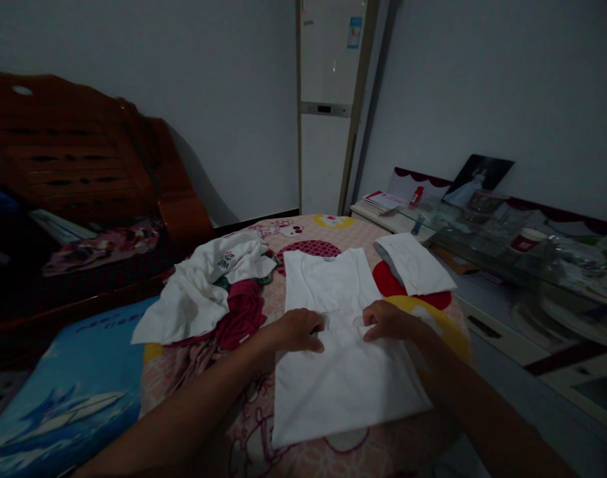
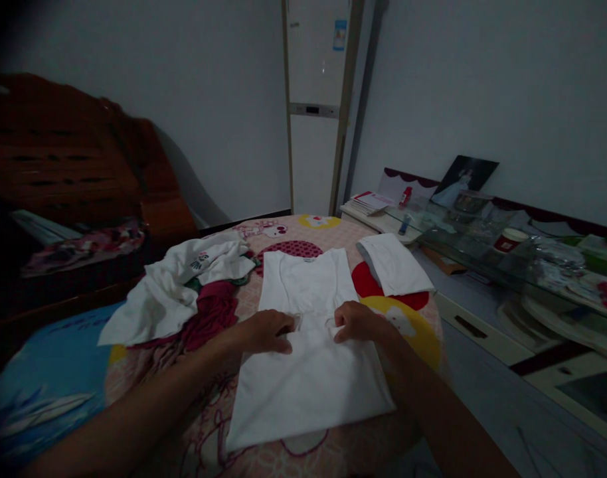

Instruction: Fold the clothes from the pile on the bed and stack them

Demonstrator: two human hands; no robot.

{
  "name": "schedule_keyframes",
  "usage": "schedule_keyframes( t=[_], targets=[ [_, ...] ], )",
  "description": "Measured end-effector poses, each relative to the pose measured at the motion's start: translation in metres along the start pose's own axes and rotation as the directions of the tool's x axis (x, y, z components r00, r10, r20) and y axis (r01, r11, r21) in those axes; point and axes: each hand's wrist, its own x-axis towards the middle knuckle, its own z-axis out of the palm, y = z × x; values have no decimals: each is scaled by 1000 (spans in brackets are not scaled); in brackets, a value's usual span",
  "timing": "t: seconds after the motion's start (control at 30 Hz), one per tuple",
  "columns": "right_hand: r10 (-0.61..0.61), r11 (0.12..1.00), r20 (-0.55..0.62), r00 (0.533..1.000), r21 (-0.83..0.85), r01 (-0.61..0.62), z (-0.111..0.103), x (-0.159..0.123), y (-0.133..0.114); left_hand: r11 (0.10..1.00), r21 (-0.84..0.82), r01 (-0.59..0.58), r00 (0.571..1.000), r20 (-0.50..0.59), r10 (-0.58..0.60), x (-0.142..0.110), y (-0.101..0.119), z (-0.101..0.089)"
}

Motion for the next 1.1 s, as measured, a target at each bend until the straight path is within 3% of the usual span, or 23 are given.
schedule_keyframes(
  t=[0.13,0.27,0.4,0.5,0.67,0.8,1.1],
  targets=[
    [-72,996,-21,997,53,73,2,-5,6,996,-80,-30,999,-32,27,-7,2,1],
    [-111,975,38,993,197,102,-4,-14,7,974,-212,-85,996,-35,80,-10,-6,7],
    [-92,967,-1,996,240,89,-26,-17,3,931,-306,-200,980,-81,184,-5,-19,2],
    [-74,963,-44,996,257,83,-50,-11,-1,941,-274,-198,975,-154,160,7,-27,-17],
    [-82,978,-222,971,172,122,-80,22,-6,994,-88,-71,960,-276,44,40,-45,-54],
    [-26,998,-244,969,44,38,-90,60,-5,999,24,31,942,-334,-21,66,-63,-68],
    [20,998,-318,948,-51,-39,-103,113,17,993,84,86,929,-367,-49,95,-85,-98]
  ],
)
